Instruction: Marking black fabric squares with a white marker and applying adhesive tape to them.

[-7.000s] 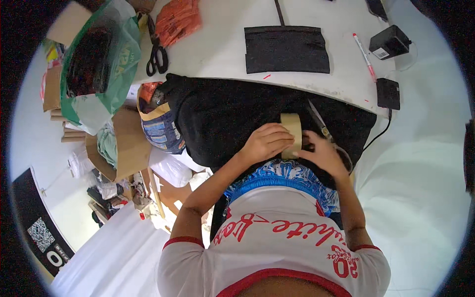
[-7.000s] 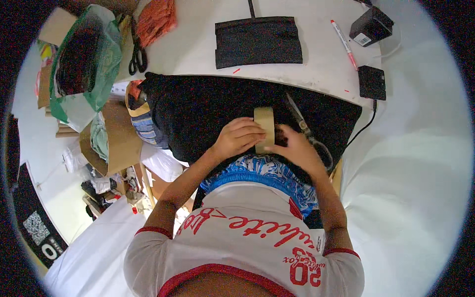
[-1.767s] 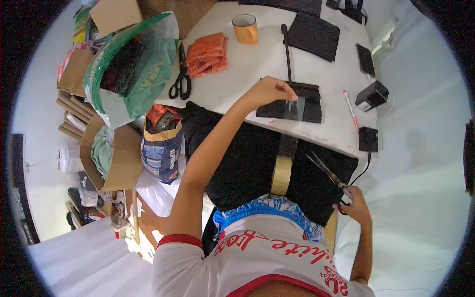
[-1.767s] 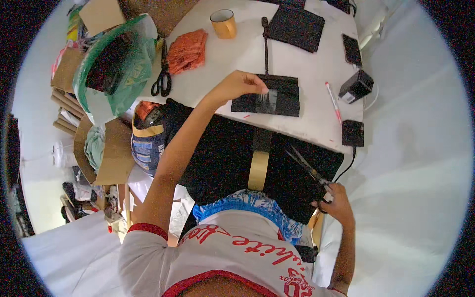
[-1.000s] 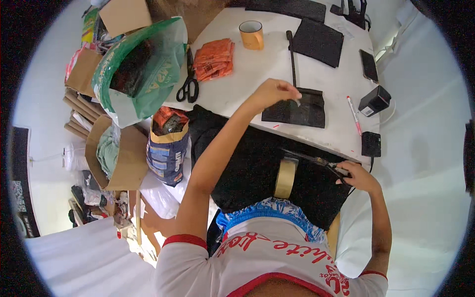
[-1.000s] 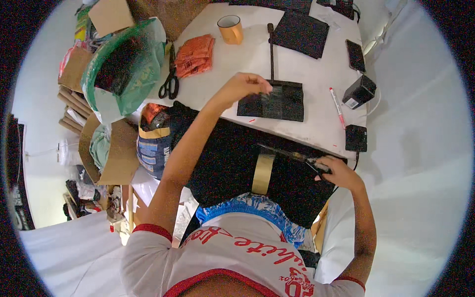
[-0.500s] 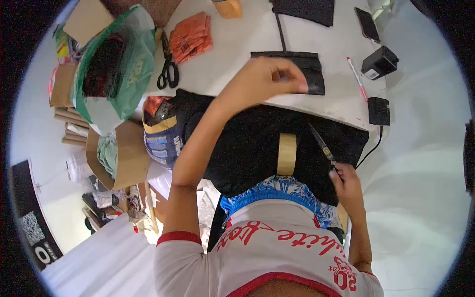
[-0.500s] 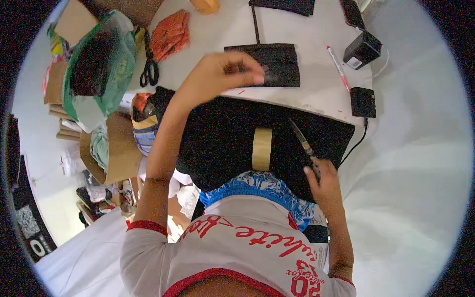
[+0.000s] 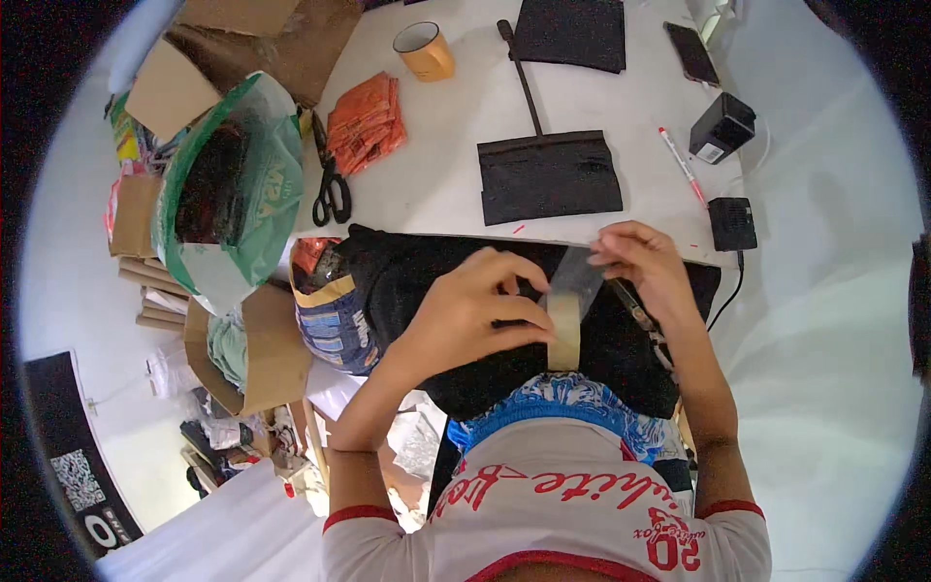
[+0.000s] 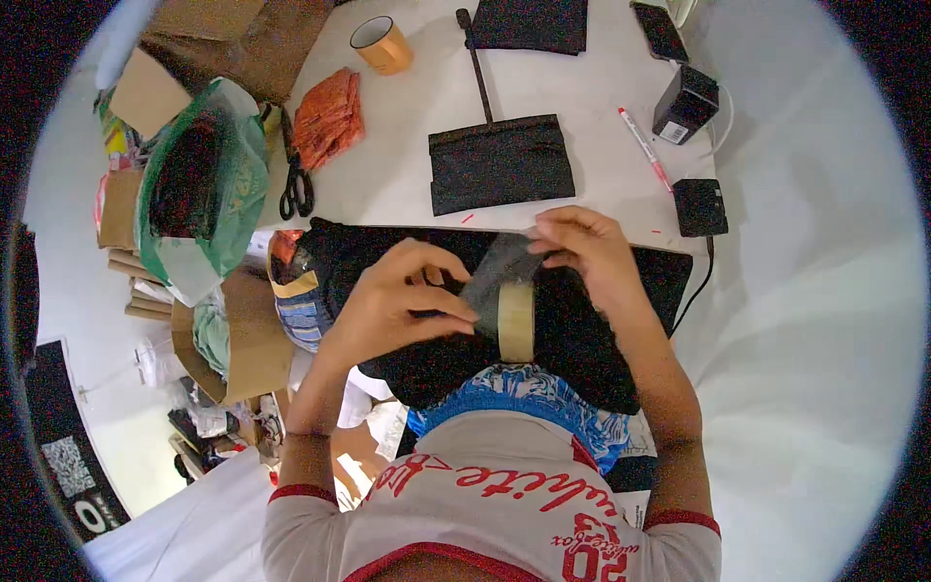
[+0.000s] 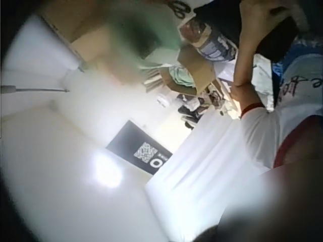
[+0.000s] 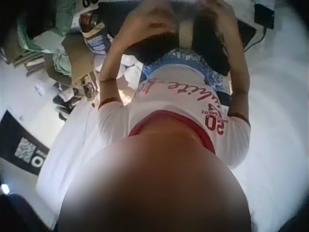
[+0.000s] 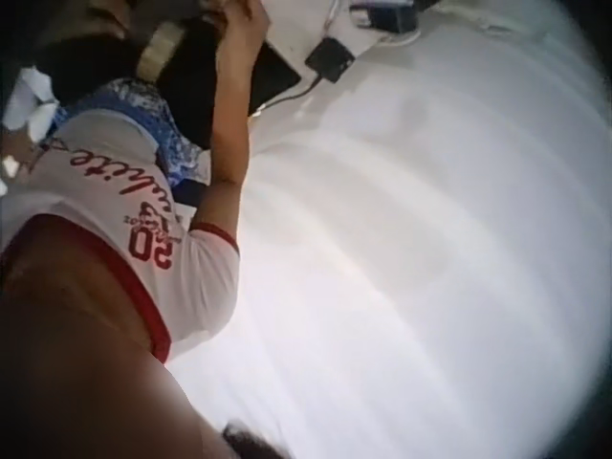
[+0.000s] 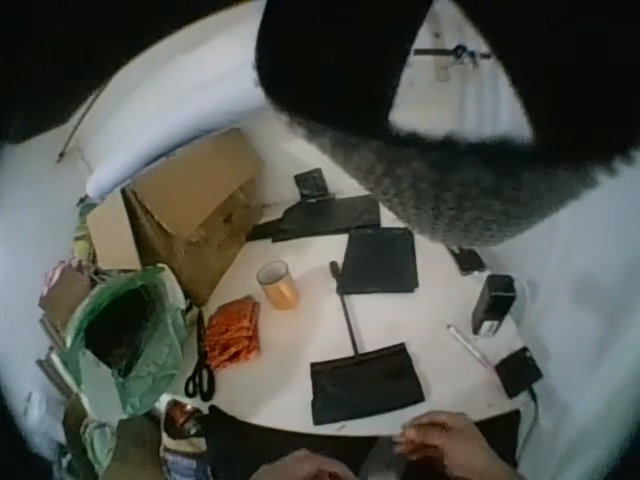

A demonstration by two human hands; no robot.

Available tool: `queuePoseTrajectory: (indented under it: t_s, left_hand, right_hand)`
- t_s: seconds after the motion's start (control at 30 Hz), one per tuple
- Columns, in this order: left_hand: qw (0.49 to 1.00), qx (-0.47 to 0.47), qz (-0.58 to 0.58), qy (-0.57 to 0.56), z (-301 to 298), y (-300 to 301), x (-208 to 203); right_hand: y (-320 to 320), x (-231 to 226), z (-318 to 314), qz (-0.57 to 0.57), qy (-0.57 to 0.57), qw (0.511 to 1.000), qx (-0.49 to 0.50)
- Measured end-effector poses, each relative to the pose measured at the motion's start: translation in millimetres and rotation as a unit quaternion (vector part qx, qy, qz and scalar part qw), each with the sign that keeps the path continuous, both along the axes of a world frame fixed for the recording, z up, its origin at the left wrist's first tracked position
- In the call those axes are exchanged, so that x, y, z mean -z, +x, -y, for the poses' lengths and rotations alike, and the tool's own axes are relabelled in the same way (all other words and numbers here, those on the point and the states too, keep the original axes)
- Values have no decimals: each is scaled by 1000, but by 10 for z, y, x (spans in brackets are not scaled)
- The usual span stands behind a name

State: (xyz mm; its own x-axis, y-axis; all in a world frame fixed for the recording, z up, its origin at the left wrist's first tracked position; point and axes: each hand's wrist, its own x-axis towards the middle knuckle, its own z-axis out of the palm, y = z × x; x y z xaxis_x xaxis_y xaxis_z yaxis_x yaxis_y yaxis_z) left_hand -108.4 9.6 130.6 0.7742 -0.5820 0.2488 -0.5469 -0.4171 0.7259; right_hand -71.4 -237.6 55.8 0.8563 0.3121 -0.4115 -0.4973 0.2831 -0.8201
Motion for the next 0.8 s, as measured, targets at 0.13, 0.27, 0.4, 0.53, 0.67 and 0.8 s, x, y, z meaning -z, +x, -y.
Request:
queuePoseTrajectory:
  t_s: [0.13,0.27,0.4,0.53,0.67,0.8]
  left_hand:
    - [991,-71,-106,-33,-185,41,208]
    - [967,-59,-241,-65,-256,123,293]
    - [951,-29,-273,-139,-336,154,338]
    - [908,-96,-342,-221,-341,167,397]
    - [898,-195,-327,-219,-361,366,584]
    - [864,-262,-315,-293,-395,624,689]
  right_hand:
    - [20,-132,33,53,-23,995,79]
    - [13,-131,-32,115,-62,981,145]
    - [-35,-135,-134,155,-54,969,184]
    - [-71,-183,-279,207,-153,940,225]
    - [7,-82,-430,227,-220,915,250]
    - [184,91,-583,246,-162,913,284]
